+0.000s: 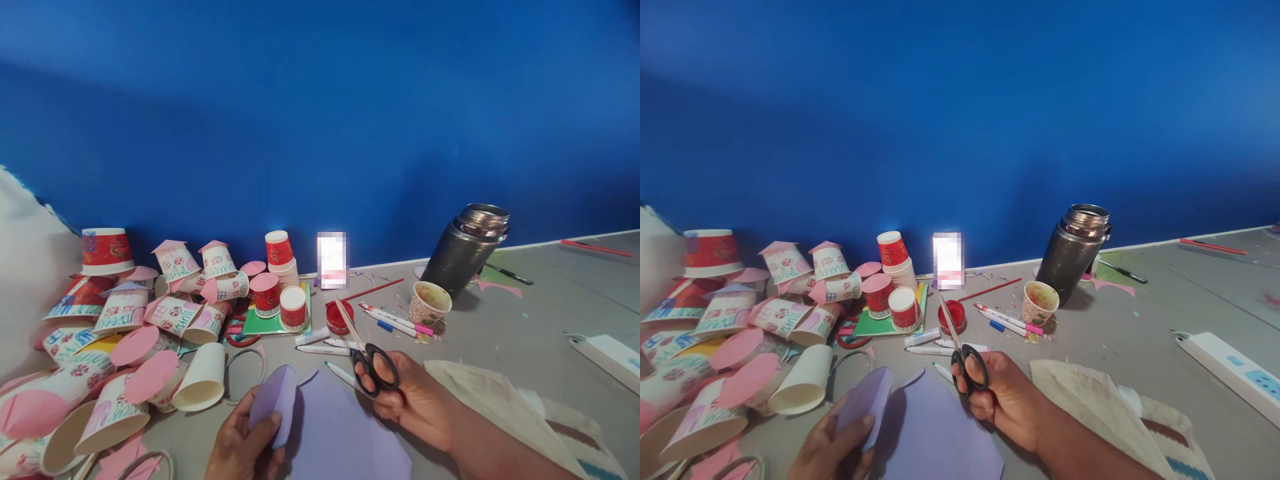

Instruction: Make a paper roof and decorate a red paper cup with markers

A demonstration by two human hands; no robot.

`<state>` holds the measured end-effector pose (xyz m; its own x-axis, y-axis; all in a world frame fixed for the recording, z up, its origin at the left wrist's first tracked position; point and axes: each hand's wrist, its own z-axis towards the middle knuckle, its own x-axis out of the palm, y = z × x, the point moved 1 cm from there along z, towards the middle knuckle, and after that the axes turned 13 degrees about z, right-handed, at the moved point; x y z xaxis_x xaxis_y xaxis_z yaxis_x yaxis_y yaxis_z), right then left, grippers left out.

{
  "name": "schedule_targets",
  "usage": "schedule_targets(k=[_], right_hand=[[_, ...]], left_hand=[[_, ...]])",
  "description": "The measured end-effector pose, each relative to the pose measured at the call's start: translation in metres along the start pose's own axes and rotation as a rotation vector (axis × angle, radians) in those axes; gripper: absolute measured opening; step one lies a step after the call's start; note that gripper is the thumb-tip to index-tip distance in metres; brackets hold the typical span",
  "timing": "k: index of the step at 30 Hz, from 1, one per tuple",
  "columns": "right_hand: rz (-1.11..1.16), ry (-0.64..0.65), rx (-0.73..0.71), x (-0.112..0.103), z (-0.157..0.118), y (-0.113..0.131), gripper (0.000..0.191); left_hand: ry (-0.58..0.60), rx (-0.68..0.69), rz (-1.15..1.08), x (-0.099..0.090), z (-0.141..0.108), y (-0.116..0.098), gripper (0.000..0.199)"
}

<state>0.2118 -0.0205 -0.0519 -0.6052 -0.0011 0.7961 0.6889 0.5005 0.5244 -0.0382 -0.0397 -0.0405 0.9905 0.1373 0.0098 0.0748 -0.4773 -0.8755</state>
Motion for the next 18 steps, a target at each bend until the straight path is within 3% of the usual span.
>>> schedule_targets(k=[6,11,18], right_hand=[[-0.182,0.109,0.084,0.006,-0.008,-0.005,0.062],[-0.387,0.010,0.038,0.018,-0.012,-0.005,0.056],[-0.763,0.015,0.018,0.019,-0.028,-0.013,0.049]], left_hand=[[-0.048,0.049,-0.070,0.005,-0.004,-0.001,0.056],[0.000,0.053,-0.052,0.000,0.000,-0.005,0.054],[0.063,0.128,-0.059,0.004,-0.006,-0.004,0.032]])
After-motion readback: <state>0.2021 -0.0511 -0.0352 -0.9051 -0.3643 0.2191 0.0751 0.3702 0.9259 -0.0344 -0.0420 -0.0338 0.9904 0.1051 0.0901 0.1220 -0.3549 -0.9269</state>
